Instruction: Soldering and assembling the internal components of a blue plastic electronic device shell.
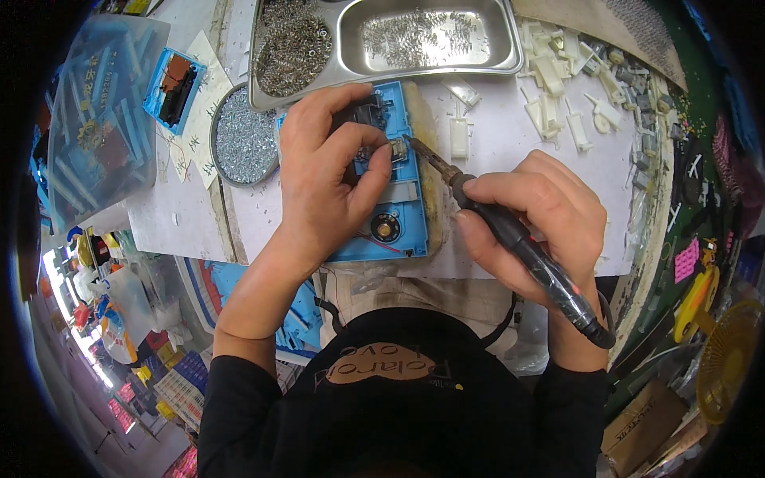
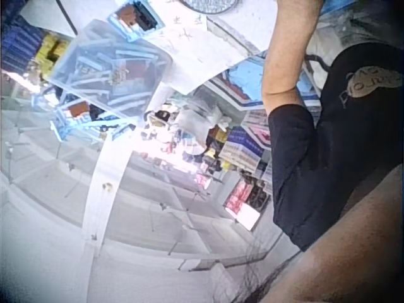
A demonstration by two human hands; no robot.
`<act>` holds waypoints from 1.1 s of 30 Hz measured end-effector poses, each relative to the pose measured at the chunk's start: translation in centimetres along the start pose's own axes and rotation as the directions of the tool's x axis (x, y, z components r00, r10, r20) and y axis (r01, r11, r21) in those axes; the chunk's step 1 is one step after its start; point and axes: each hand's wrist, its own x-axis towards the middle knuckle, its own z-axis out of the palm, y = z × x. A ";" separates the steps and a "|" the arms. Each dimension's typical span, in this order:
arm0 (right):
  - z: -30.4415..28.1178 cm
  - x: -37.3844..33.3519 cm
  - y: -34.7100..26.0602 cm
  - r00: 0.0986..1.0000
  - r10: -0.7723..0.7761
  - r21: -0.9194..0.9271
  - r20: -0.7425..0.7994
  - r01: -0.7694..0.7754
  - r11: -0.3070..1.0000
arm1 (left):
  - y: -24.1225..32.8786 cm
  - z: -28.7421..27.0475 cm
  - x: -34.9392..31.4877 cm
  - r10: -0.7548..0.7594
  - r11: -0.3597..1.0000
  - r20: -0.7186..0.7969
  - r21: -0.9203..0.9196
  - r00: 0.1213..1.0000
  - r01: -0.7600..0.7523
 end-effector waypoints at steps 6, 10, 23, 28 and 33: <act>-0.2 -0.5 0.3 0.999 0.007 0.006 -0.034 -0.006 1.000 | 0.3 -0.4 0.2 -0.015 1.000 0.029 0.025 0.999 0.015; -0.4 -0.6 0.1 0.999 0.036 0.009 -0.034 -0.036 0.999 | 0.3 -0.4 0.1 -0.011 0.999 0.026 0.030 1.000 0.010; -0.5 -0.8 -0.1 0.998 0.047 0.018 -0.051 -0.047 0.999 | 0.3 -0.5 0.0 -0.013 0.999 0.031 0.036 0.999 0.012; -0.6 -0.7 -0.3 0.998 0.047 0.011 -0.046 -0.046 0.999 | 0.3 -0.4 0.0 -0.008 0.999 0.025 0.036 1.000 0.007; -0.6 -0.7 -0.3 0.997 0.051 0.017 -0.056 -0.050 0.999 | 0.2 -0.5 0.0 -0.001 0.999 0.035 0.033 0.999 0.000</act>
